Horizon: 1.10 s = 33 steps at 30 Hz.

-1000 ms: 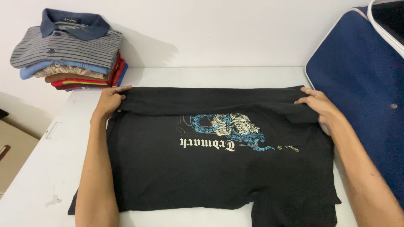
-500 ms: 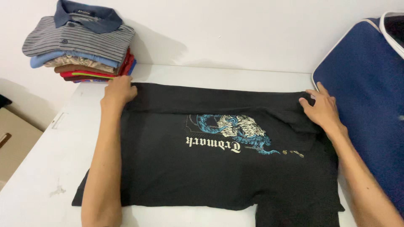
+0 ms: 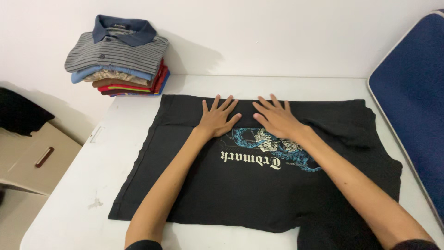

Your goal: The person folds a striped polo shirt and places it on a stack of folded clothes. Then they take a black graphic t-shirt from a suitcase, lay it flat, and fold it neatly on the table.

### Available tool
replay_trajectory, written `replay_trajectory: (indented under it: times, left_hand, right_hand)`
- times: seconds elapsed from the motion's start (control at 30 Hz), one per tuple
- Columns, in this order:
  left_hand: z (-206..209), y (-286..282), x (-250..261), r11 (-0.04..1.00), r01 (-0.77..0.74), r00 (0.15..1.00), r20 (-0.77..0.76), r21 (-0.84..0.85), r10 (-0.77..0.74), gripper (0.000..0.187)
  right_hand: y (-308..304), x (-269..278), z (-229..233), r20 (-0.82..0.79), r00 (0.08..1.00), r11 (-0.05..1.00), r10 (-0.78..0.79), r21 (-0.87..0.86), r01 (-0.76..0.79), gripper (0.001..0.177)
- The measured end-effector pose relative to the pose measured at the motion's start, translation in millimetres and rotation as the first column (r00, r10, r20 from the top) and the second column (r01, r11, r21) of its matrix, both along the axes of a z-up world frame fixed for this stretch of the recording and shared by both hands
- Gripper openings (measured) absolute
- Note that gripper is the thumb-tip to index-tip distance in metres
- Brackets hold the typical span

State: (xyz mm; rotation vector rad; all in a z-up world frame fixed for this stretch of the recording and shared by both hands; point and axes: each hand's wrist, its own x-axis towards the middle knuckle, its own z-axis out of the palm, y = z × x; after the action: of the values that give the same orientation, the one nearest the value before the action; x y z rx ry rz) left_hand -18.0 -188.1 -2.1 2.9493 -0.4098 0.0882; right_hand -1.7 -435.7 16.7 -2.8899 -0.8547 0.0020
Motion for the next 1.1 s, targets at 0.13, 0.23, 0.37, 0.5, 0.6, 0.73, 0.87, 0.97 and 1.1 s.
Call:
replay_trajectory:
  times: [0.13,0.23,0.37,0.5,0.6,0.73,0.87,0.97,1.1]
  left_hand:
    - [5.6,18.5,9.0,0.996,-0.079,0.992,-0.099,-0.034,0.075,0.081]
    - [7.5,65.0,13.8,0.981,-0.193,0.976,-0.108,-0.016,0.190,0.079]
    - [-2.2,122.3,7.0,0.941,-0.338,0.941,-0.002,-0.022,0.338,0.080]
    - [-8.2,133.0,10.1,0.931,-0.361,0.930,0.054,-0.048,0.364,0.081]
    - [-11.1,126.4,8.9,0.921,-0.387,0.919,0.098,0.044,0.381,0.076]
    - [-14.6,96.0,10.0,0.924,-0.326,0.913,0.319,0.199,0.254,0.065]
    - [-9.1,51.1,19.4,0.967,-0.217,0.972,0.066,-0.132,0.227,0.070]
    - [-16.0,38.5,13.3,0.976,-0.215,0.972,0.090,-0.024,0.216,0.073]
    - [-23.8,40.6,17.8,0.979,-0.205,0.978,0.052,0.021,0.203,0.073]
  right_hand:
    - [26.8,-1.3,-3.4,-0.116,0.991,0.997,-0.072,0.009,0.073,0.072]
    - [27.3,2.1,-9.3,-0.099,0.989,0.994,-0.108,-0.007,0.108,0.074]
    - [24.3,9.9,-19.1,-0.095,0.989,0.994,-0.109,0.015,0.111,0.075]
    - [23.0,9.4,-23.9,-0.021,0.995,0.994,-0.102,0.024,0.102,0.075]
    - [23.6,5.2,-24.2,-0.016,0.995,0.994,-0.100,0.034,0.100,0.074]
    - [29.5,1.5,-17.6,-0.021,0.994,0.994,-0.108,0.028,0.108,0.074]
    - [30.2,-2.1,-2.7,-0.099,0.980,0.984,-0.174,-0.043,0.171,0.079]
    - [24.6,-1.0,7.4,-0.167,0.961,0.974,-0.220,-0.089,0.207,0.086]
    - [0.2,4.4,13.3,-0.251,0.927,0.957,-0.279,-0.147,0.249,0.093]
